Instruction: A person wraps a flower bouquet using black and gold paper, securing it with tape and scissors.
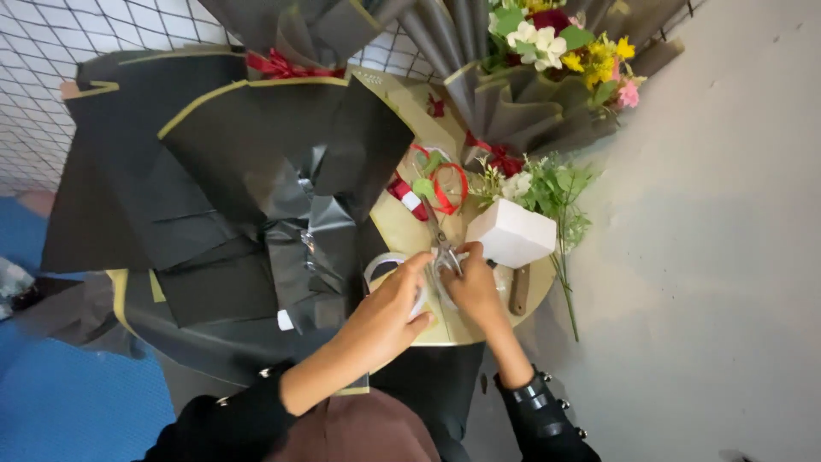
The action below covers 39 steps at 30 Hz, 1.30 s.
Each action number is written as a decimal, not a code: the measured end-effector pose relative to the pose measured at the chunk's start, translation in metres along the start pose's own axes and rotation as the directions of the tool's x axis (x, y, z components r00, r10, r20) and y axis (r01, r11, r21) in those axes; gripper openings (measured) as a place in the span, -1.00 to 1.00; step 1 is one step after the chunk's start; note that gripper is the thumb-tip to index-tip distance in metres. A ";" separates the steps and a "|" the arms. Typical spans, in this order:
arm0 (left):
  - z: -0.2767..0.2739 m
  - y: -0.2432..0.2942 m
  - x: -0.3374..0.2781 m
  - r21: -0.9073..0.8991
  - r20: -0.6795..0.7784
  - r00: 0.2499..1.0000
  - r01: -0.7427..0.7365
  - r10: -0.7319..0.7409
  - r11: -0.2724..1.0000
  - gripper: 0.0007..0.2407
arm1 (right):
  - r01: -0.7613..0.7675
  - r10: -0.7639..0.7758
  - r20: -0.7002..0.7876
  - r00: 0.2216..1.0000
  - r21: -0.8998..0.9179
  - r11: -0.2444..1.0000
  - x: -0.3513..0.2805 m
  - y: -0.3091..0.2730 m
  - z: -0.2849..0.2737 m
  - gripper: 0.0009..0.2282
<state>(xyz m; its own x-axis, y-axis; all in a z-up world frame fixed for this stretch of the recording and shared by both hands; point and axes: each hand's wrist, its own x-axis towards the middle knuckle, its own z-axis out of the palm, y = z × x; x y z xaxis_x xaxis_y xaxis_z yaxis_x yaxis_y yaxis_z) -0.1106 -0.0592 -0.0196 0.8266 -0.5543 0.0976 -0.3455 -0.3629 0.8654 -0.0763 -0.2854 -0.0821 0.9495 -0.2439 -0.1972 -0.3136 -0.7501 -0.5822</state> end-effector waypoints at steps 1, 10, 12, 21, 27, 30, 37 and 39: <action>-0.008 -0.005 0.001 0.006 -0.013 1.000 0.002 -0.002 1.000 -0.28 | 0.014 -0.014 0.003 1.000 0.000 1.000 -0.002 -0.012 -0.001 -0.60; -0.074 -0.027 -0.001 -0.229 -0.274 0.955 -0.181 0.115 0.957 -0.73 | 0.177 -0.242 -0.072 0.968 -0.491 0.853 -0.018 -0.081 -0.031 -0.76; -0.074 -0.034 0.003 -0.382 -0.264 0.960 -0.192 0.092 0.904 -0.79 | 0.515 -0.513 -0.084 0.854 0.004 0.857 -0.025 -0.103 -0.047 -0.82; -0.062 -0.036 -0.025 -0.350 -0.240 0.971 -0.100 0.014 0.931 -0.79 | 0.398 -0.614 0.074 0.786 0.699 0.594 -0.045 -0.114 -0.005 -0.73; -0.073 -0.031 -0.037 -0.395 -0.219 0.975 -0.052 -0.039 0.917 -0.77 | 0.382 -0.587 0.009 0.809 0.751 0.539 -0.047 -0.125 0.012 -0.91; -0.076 -0.038 -0.040 -0.469 -0.240 0.969 -0.066 -0.055 0.881 -0.75 | 0.482 -0.642 -0.060 0.764 0.715 0.506 -0.043 -0.141 0.011 -0.93; -0.080 -0.033 -0.057 -0.122 -0.514 0.855 -0.158 0.073 0.980 -0.58 | 0.422 -0.582 -0.100 0.807 0.787 0.450 -0.020 -0.159 0.016 -0.92; -0.080 -0.031 -0.059 0.178 -0.598 0.779 -0.101 0.189 0.979 -0.65 | 0.462 -0.557 -0.109 0.823 0.699 0.545 -0.011 -0.163 0.010 -0.94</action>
<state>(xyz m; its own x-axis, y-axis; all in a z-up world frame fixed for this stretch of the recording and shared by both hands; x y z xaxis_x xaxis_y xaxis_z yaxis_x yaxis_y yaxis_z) -0.1137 0.0447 -0.0130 0.8440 -0.0523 0.5339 -0.5010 -0.4325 0.7496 -0.0353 -0.1546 0.0074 0.9570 0.1506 0.2479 0.2632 -0.0918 -0.9604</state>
